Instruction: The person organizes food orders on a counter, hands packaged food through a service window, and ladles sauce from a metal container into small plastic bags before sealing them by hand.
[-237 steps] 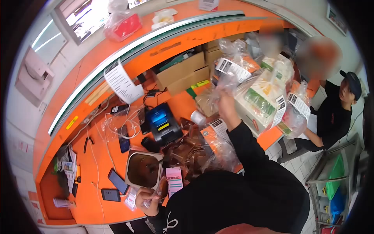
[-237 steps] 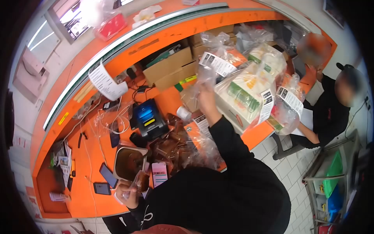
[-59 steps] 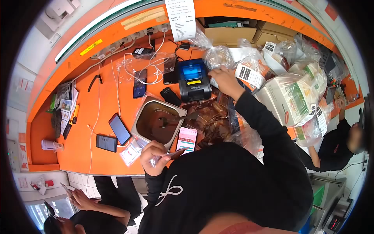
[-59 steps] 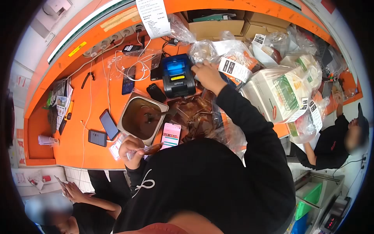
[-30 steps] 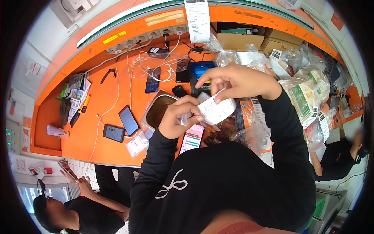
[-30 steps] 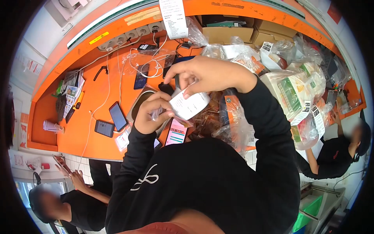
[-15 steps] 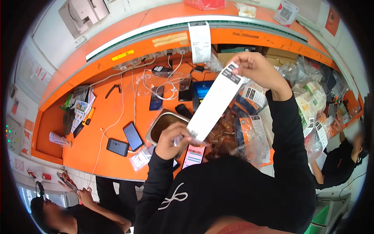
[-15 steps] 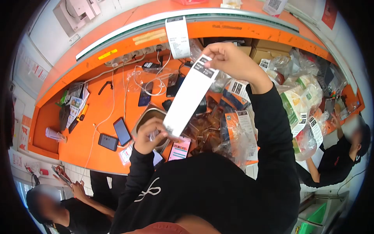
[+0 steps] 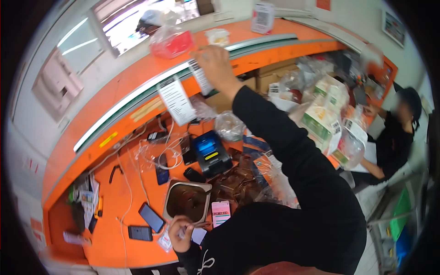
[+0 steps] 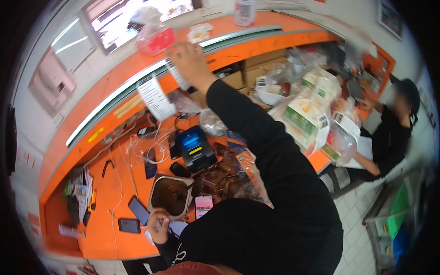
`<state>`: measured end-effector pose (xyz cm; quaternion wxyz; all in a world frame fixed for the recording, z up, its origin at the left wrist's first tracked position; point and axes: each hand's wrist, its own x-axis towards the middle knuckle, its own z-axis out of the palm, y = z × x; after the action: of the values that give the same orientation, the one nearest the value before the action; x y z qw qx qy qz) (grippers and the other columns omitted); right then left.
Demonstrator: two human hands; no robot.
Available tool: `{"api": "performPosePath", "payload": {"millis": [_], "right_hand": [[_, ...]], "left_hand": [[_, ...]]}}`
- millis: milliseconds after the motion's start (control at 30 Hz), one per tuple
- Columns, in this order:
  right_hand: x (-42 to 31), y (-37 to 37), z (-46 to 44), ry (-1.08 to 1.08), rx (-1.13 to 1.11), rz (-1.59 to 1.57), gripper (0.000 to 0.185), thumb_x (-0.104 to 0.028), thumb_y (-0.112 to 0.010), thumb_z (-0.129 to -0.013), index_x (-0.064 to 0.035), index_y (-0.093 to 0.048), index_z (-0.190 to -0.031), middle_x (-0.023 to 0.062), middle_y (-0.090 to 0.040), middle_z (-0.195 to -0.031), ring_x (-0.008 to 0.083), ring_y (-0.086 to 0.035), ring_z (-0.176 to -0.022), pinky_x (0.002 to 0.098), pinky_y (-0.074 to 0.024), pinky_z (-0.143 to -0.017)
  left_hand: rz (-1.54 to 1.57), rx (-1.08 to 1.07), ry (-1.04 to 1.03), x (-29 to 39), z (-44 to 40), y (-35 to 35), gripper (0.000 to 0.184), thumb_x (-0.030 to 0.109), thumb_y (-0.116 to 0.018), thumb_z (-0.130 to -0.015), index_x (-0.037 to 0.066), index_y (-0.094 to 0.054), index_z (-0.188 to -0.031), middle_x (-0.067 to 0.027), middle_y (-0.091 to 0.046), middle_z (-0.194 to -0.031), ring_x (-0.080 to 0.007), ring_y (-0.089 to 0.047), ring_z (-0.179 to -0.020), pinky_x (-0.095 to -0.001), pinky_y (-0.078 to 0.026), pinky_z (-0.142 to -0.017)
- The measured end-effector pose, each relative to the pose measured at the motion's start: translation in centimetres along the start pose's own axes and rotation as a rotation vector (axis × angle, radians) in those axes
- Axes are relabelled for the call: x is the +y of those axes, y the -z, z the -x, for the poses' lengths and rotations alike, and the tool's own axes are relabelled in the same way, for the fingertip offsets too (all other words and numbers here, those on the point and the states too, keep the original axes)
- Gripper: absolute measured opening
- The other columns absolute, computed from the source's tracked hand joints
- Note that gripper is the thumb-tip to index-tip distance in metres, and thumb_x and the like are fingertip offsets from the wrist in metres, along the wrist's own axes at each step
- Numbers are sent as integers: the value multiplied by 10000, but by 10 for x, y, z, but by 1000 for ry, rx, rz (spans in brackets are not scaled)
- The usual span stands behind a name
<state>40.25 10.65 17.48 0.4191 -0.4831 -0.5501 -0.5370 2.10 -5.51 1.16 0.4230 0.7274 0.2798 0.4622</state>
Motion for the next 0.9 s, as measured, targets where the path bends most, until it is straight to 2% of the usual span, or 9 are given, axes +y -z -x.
{"api": "performPosePath", "payload": {"millis": [67, 200, 367, 467, 667, 767, 800, 867, 900], "right_hand": [[2, 0, 15, 21, -152, -34, 193, -132, -487, -747, -129, -570, -921, 30, -520, -887, 190, -485, -915, 396, -352, -772], [0, 14, 25, 29, -82, -55, 165, -135, -497, -747, -119, -572, -893, 9, -535, -910, 172, -500, -922, 372, -332, -835], [0, 22, 24, -34, -149, -5, 173, -142, -497, -751, -131, -580, -903, 21, -525, -957, 190, -454, -985, 406, -321, -845], [-4, 28, 25, -133, -270, 69, 238, -156, -474, -778, -163, -578, -992, 50, -500, -1016, 238, -406, -1028, 440, -306, -850], [0, 42, 28, -40, -278, 189, 328, -180, -445, -809, -132, -519, -1125, 43, -509, -1070, 259, -417, -1046, 494, -326, -839], [-7, 86, 31, -112, -347, -59, 473, -132, -537, -742, -69, -470, -1206, 194, -444, -1163, 346, -384, -1095, 527, -313, -853], [-9, 117, 29, -122, -371, -238, 433, -120, -562, -711, -41, -499, -1132, 229, -427, -1140, 372, -394, -1061, 508, -321, -847], [-11, 185, 21, -112, -682, -730, 332, -117, -548, -706, -24, -511, -1022, 194, -441, -1074, 363, -410, -1005, 476, -344, -794], [-4, 219, 19, 47, -788, -1019, 233, -152, -544, -751, -18, -494, -935, 162, -461, -959, 329, -440, -925, 437, -364, -723]], "left_hand": [[-10, 43, -9, -6, 11, 6, 136, 79, -600, -698, -5, -492, -699, -111, -491, -768, -178, -468, -707, -255, -365, -651], [-4, 128, -11, -22, 32, 20, 176, 131, -609, -738, 10, -482, -716, -92, -461, -797, -176, -440, -721, -280, -349, -703], [-35, 78, -15, -21, 37, 21, 199, 150, -582, -783, 14, -446, -729, -86, -439, -788, -166, -407, -723, -293, -325, -710], [-33, 65, -30, -16, 31, 13, 203, 155, -583, -785, 15, -445, -733, -86, -436, -790, -166, -406, -726, -290, -323, -707], [-54, 100, -51, -3, 36, -7, 216, 172, -586, -789, 18, -442, -744, -88, -425, -794, -165, -404, -733, -282, -318, -698], [35, 130, -54, 0, 38, -28, 219, 180, -586, -793, 21, -440, -756, -88, -417, -801, -164, -403, -743, -278, -314, -691], [36, 122, -50, -2, 37, -35, 219, 180, -586, -793, 21, -440, -756, -88, -417, -801, -164, -403, -743, -278, -314, -691], [-2, 103, -143, -10, 35, -44, 220, 187, -588, -794, 22, -443, -769, -90, -416, -808, -155, -400, -745, -262, -315, -673], [-1, 100, -135, -22, 37, -46, 220, 187, -588, -794, 22, -443, -769, -90, -416, -808, -155, -400, -745, -262, -315, -673]]}}
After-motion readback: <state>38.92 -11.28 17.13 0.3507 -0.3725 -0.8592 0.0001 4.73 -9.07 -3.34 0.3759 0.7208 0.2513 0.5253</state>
